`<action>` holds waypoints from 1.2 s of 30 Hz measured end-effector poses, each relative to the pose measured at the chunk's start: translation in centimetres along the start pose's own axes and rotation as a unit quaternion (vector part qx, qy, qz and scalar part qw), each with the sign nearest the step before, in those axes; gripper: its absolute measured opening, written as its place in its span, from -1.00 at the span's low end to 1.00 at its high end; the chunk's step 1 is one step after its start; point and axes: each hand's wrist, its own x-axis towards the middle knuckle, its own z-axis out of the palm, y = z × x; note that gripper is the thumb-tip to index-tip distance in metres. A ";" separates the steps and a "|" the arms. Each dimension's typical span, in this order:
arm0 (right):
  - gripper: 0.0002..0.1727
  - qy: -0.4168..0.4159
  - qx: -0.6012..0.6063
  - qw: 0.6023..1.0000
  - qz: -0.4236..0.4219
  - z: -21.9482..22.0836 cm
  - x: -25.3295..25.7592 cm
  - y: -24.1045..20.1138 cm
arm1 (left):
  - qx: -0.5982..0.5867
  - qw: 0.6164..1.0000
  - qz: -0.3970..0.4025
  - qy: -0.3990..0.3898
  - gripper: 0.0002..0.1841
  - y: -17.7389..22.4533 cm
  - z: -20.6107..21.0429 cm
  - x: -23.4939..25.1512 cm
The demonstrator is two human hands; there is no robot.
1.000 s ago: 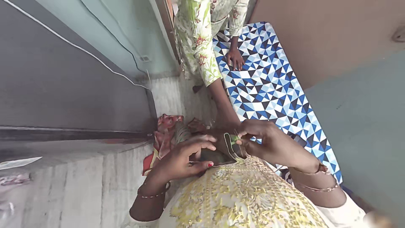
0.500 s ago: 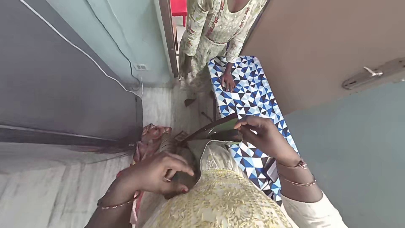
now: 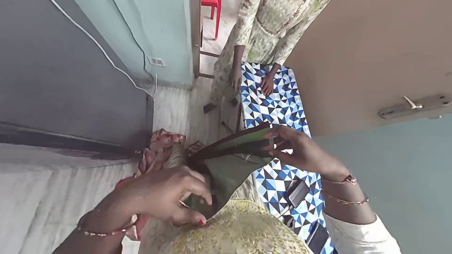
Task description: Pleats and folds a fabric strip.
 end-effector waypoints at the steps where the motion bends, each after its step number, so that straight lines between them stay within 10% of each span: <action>1: -0.53 -0.012 -0.017 1.000 0.003 -0.3 0.2 -0.1 | 0.005 1.000 -0.004 0.015 -0.56 -0.2 -0.6 -0.5; 10: -0.69 -0.102 -0.120 0.984 -0.086 -0.8 6.1 -4.3 | 0.177 0.958 -0.113 0.195 -0.83 0.3 -11.5 -6.2; 17: -0.65 -0.214 -0.195 0.953 -0.087 -1.5 11.7 -12.5 | 0.341 0.833 -0.212 0.381 -0.66 1.4 -14.1 -5.1; 24: -0.79 -0.044 -0.329 0.939 -0.091 -5.4 13.8 -15.5 | 0.466 0.717 -0.149 0.497 -0.62 3.8 -13.2 -5.7; 36: -0.59 -0.012 -0.216 0.952 -0.215 -2.8 13.7 -6.8 | 0.263 0.925 -0.064 0.268 -0.75 3.6 -5.2 -6.3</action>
